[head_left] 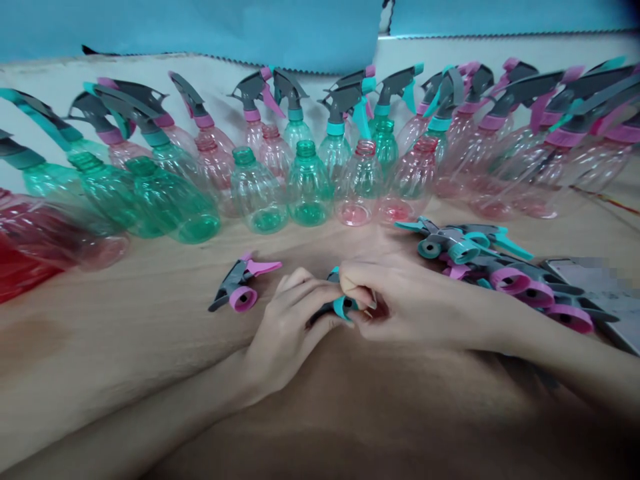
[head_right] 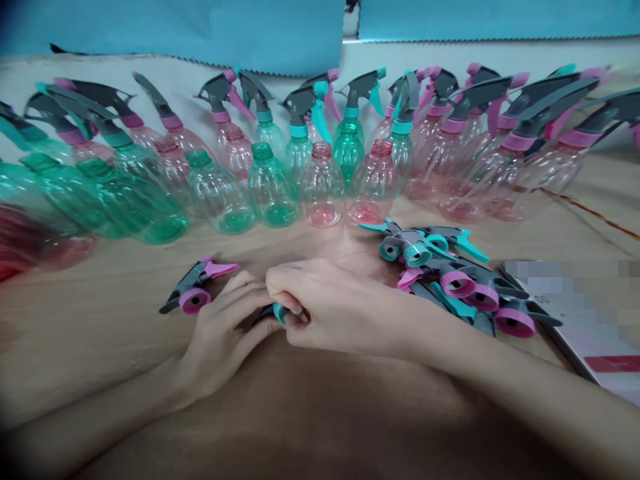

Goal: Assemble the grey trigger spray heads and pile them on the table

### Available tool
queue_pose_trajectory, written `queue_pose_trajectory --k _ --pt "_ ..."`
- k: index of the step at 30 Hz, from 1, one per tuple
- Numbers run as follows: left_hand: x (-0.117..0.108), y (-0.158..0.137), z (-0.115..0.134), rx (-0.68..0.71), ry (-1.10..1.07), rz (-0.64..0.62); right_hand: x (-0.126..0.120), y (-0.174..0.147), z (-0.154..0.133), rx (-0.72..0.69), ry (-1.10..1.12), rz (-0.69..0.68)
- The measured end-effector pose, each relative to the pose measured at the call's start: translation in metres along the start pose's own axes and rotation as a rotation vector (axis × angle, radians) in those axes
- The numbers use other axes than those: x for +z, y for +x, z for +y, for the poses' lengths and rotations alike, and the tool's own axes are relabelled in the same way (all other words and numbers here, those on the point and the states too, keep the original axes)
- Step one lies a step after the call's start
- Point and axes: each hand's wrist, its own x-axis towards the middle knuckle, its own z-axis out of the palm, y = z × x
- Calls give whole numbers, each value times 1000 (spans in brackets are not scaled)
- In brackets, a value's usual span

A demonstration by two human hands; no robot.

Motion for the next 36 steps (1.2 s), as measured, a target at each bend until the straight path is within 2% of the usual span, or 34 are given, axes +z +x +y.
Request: queue_pose_trajectory --k 7,15,18,22,25,33,36 --pt "1 2 2 -15 23 14 4 3 -8 57 -75 -28" --pt "1 2 2 -52 33 33 8 4 -6 64 -159 41" --pt "2 3 2 -59 37 43 12 2 -8 69 -314 89" --pt "3 2 1 -68 36 69 20 -3 -15 73 -616 258" --pt "3 1 1 -63 28 52 26 -5 -21 51 -716 341" --pt "3 0 2 -86 40 58 33 -6 -27 85 -785 361" --pt "2 0 3 -104 42 60 28 -5 -22 149 -811 324"
